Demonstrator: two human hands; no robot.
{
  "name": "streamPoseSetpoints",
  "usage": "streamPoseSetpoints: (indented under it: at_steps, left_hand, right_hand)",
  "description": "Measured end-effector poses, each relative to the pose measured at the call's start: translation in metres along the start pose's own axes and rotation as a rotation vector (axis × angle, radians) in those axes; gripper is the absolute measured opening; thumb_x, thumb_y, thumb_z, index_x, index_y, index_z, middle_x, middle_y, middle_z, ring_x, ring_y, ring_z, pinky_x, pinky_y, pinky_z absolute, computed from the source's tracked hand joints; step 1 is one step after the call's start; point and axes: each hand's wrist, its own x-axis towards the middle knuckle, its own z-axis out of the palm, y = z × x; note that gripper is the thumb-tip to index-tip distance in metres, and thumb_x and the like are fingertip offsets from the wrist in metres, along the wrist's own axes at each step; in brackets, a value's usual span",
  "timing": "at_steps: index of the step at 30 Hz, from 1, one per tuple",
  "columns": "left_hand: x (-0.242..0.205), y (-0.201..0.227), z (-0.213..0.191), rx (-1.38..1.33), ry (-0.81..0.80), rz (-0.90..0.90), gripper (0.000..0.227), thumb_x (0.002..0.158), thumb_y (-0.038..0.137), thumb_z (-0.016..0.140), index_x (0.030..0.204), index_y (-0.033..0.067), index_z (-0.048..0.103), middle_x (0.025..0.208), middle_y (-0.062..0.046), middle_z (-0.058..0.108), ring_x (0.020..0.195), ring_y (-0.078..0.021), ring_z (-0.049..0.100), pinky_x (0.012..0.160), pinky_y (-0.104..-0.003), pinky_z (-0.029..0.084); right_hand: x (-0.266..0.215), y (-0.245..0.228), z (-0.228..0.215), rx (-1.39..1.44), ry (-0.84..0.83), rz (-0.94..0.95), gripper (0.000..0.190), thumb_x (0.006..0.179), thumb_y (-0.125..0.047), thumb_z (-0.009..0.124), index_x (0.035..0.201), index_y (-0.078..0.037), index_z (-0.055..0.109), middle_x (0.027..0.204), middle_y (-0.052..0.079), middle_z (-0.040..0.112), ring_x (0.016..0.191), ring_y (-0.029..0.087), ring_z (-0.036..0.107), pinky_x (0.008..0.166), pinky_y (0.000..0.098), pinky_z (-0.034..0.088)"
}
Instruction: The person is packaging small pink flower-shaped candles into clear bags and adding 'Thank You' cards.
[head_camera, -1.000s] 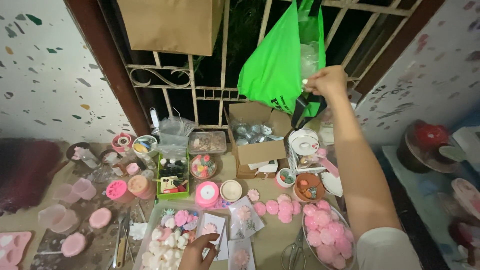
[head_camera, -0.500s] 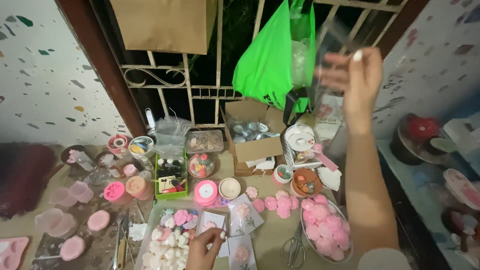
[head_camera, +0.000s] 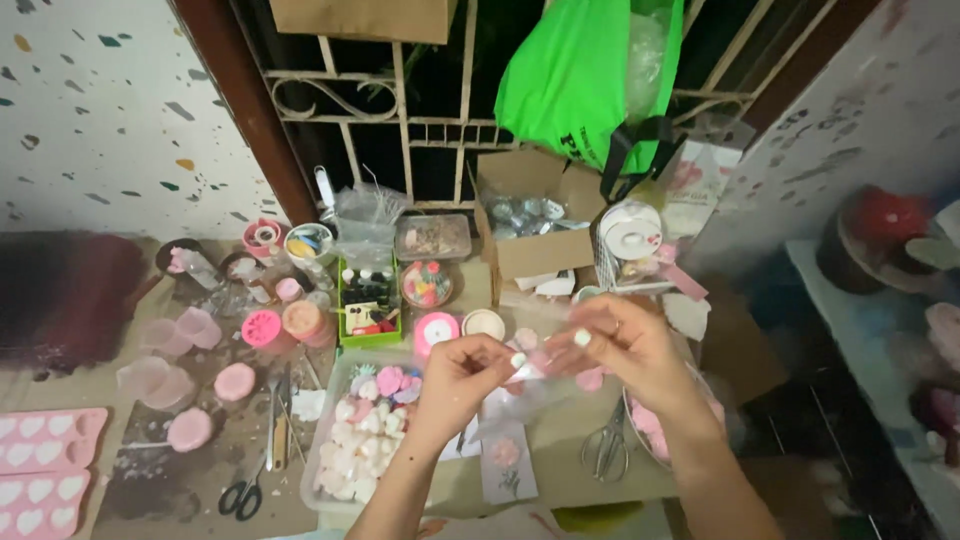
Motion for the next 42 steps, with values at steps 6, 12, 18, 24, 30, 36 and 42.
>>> streamPoseSetpoints:
  at_steps: [6,12,18,24,30,36,42]
  left_hand:
    - [0.0,-0.002,-0.008,0.069,0.052,0.025,0.004,0.086,-0.003,0.076,0.085,-0.0039,0.072,0.075,-0.008,0.074,0.066,-0.011,0.069,0.064,-0.028,0.058]
    - [-0.007,0.019,-0.003,0.286,0.137,0.073,0.006,0.086,0.001,0.078,0.083,-0.0012,0.074,0.073,-0.006,0.072,0.065,-0.0091,0.063,0.061,-0.027,0.053]
    - [-0.022,0.049,0.012,1.191,0.145,0.801,0.014,0.081,0.008,0.083,0.088,0.0052,0.072,0.083,-0.006,0.07,0.08,-0.0229,0.067,0.067,-0.034,0.053]
    - [-0.026,0.018,0.002,1.351,0.029,0.938,0.02,0.084,0.012,0.081,0.098,0.0055,0.069,0.095,-0.006,0.068,0.1,-0.025,0.068,0.081,-0.037,0.058]
    - [-0.015,0.027,-0.005,0.969,0.056,0.732,0.072,0.064,0.034,0.088,0.119,-0.0058,0.063,0.114,-0.021,0.064,0.107,-0.0372,0.063,0.089,-0.046,0.052]
    - [0.017,-0.069,-0.079,0.558,-0.256,0.028,0.047,0.079,0.017,0.085,0.118,-0.0033,0.066,0.107,-0.008,0.07,0.099,-0.018,0.066,0.085,-0.035,0.053]
    - [-0.016,-0.078,-0.111,0.407,0.003,-0.162,0.015,0.082,0.009,0.078,0.091,0.0021,0.068,0.086,0.003,0.069,0.078,-0.0056,0.062,0.068,-0.024,0.053]
  right_hand:
    - [-0.009,0.03,0.003,-0.128,0.188,-0.141,0.061,0.082,0.012,0.075,0.137,0.0,0.052,0.113,0.019,0.071,0.103,0.024,0.07,0.084,0.0332,0.059]
    - [-0.014,-0.004,0.031,-0.406,0.205,-0.441,0.052,0.073,0.005,0.078,0.12,-0.003,0.056,0.145,0.017,0.053,0.121,0.022,0.061,0.099,0.0333,0.056]
    - [0.0,0.049,0.023,-0.165,0.376,0.246,0.03,0.102,-0.019,0.055,0.126,-0.009,0.072,0.122,0.009,0.074,0.097,0.019,0.074,0.075,0.0284,0.057]
    - [0.013,0.11,0.006,-0.146,0.168,0.282,0.027,0.099,-0.013,0.061,0.118,0.001,0.076,0.106,0.012,0.078,0.091,0.017,0.076,0.075,0.0306,0.064]
    - [0.012,0.096,0.011,-0.189,-0.006,0.12,0.027,0.088,0.008,0.066,0.114,0.004,0.073,0.112,0.009,0.075,0.097,0.018,0.077,0.072,0.0299,0.06]
    - [0.014,0.092,0.019,-0.17,-0.15,0.011,0.045,0.081,0.017,0.059,0.122,0.001,0.069,0.121,0.008,0.066,0.101,0.017,0.071,0.078,0.0311,0.06]
    - [0.013,0.242,-0.027,0.299,0.344,0.396,0.018,0.095,-0.005,0.063,0.109,-0.006,0.073,0.099,0.006,0.077,0.09,0.019,0.075,0.074,0.0327,0.061]
